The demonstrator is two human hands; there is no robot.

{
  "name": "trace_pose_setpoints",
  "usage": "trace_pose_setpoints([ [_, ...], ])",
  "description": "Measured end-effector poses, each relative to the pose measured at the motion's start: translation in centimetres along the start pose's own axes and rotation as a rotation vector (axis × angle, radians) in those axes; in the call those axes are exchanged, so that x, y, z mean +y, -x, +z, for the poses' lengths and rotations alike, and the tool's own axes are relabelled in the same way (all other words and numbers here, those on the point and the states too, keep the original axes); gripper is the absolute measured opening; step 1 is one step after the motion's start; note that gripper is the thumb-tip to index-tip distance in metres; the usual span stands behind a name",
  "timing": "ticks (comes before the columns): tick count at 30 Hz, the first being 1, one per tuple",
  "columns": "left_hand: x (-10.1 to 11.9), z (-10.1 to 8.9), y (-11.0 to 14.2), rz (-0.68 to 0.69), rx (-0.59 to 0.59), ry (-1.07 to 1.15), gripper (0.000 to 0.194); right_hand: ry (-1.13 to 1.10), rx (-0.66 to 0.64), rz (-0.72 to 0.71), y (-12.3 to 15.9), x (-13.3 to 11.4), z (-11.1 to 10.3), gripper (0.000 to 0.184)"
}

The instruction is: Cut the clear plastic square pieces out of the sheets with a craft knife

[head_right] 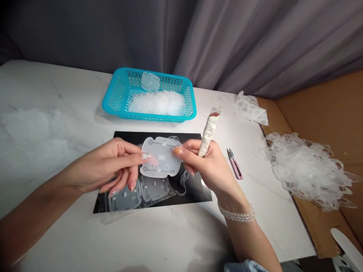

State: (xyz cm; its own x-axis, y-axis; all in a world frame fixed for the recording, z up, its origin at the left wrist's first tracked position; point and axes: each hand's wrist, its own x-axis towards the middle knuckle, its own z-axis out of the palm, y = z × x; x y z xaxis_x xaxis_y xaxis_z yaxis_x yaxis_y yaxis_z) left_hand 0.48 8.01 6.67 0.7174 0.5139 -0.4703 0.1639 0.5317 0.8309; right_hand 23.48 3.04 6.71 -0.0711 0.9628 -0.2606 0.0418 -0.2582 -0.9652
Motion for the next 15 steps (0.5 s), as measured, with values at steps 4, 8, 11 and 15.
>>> trace_pose_setpoints([
  [4, 0.11, -0.01, 0.05, -0.004, -0.008, 0.044, 0.035, -0.07, -0.027, 0.017, -0.05, -0.12, 0.05, 0.037],
  [8, 0.25, -0.01, 0.11, 0.0, -0.012, 0.085, 0.036, -0.09, -0.018, 0.029, -0.21, -0.04, 0.19, 0.035],
  [11, 0.35, 0.03, 0.22, -0.007, -0.011, 0.104, 0.035, -0.108, -0.028, 0.033, -0.42, 0.12, 0.18, 0.034],
  [15, 0.3, 0.08, 0.05, -0.014, -0.004, 0.12, 0.031, -0.105, -0.047, 0.056, -0.64, 0.42, 0.03, 0.033],
])
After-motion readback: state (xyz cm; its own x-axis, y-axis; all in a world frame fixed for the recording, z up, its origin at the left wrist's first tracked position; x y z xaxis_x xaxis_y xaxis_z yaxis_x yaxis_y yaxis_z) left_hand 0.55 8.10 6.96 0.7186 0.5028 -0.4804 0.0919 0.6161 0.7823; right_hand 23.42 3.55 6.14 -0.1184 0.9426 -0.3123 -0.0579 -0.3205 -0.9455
